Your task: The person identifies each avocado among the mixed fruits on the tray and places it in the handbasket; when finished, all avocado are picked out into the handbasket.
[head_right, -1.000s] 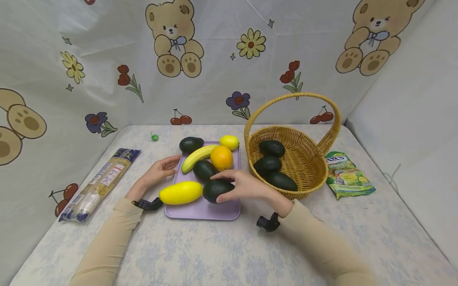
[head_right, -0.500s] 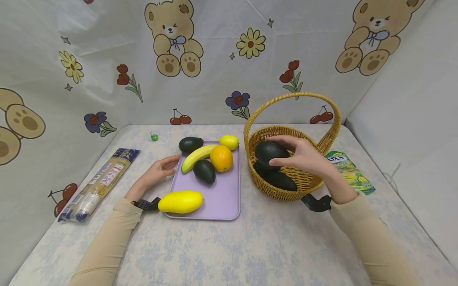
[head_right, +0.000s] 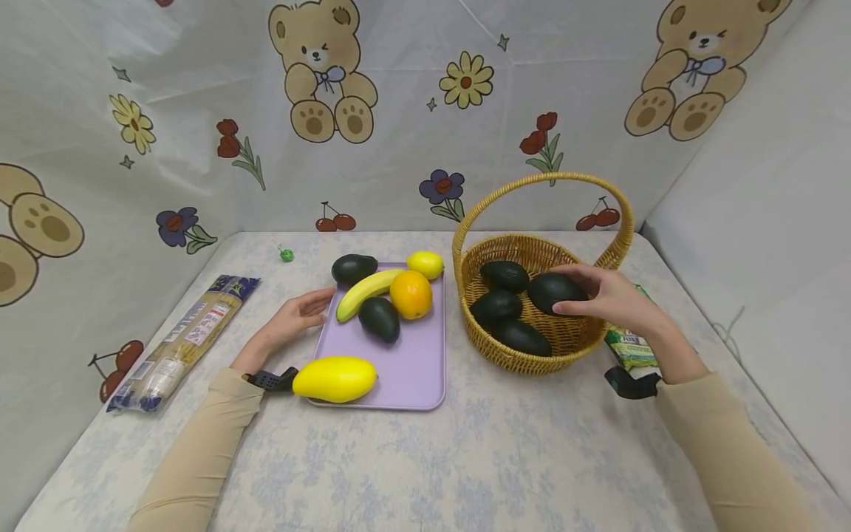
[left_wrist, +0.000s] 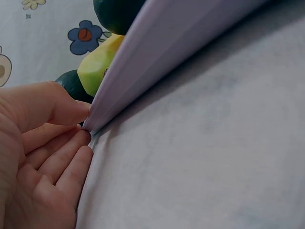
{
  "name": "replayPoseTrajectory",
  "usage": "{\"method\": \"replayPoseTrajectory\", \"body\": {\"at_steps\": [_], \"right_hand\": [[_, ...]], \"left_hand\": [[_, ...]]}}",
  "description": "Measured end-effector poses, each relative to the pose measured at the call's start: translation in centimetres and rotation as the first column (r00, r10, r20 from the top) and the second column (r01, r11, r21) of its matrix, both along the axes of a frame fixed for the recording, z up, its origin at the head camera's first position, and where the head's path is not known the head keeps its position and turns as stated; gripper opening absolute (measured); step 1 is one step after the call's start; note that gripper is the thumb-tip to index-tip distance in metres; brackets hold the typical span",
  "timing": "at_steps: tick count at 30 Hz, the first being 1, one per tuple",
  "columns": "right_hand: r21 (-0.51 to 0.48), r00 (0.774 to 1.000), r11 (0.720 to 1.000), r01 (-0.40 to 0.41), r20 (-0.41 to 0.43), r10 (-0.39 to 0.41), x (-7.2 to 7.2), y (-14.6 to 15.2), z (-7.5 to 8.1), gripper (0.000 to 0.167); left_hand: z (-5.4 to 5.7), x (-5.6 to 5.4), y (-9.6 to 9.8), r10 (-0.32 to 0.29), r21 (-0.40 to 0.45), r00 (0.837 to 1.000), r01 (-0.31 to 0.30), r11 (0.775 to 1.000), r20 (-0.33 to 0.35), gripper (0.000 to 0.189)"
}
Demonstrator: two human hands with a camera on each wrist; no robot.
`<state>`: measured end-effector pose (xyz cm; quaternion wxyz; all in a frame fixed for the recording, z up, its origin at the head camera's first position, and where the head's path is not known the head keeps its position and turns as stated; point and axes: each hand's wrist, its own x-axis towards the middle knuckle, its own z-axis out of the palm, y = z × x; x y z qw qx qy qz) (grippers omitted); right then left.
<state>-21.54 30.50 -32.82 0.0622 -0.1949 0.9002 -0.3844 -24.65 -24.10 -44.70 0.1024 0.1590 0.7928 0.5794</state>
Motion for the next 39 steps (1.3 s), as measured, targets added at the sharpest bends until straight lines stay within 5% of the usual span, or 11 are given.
{"method": "replayPoseTrajectory", "body": {"at_steps": [6, 13, 22, 39], "right_hand": [[0.102, 0.998, 0.993, -0.062, -0.007, 0.063, -0.1, 0.4, -0.5, 0.059], [0.213, 0.995, 0.973, -0.087, -0.036, 0.097, -0.8, 0.6, -1.7, 0.059], [0.240, 0.990, 0.961, -0.140, 0.017, 0.140, -1.4, 0.3, -2.4, 0.060], [0.256, 0.980, 0.947, -0.196, 0.026, 0.196, -1.7, 0.3, -2.7, 0.060]], "left_hand": [[0.0, 0.0, 0.0, -0.001, 0.008, 1.000, 0.001, 1.000, -0.005, 0.056], [1.6, 0.9, 0.5, -0.013, 0.014, 1.000, 0.013, 1.000, 0.008, 0.056], [0.0, 0.1, 0.0, 0.020, -0.022, 1.000, -0.020, 1.000, -0.001, 0.057], [-0.1, 0.0, 0.0, 0.021, -0.017, 1.000, -0.021, 1.000, -0.010, 0.057]]}}
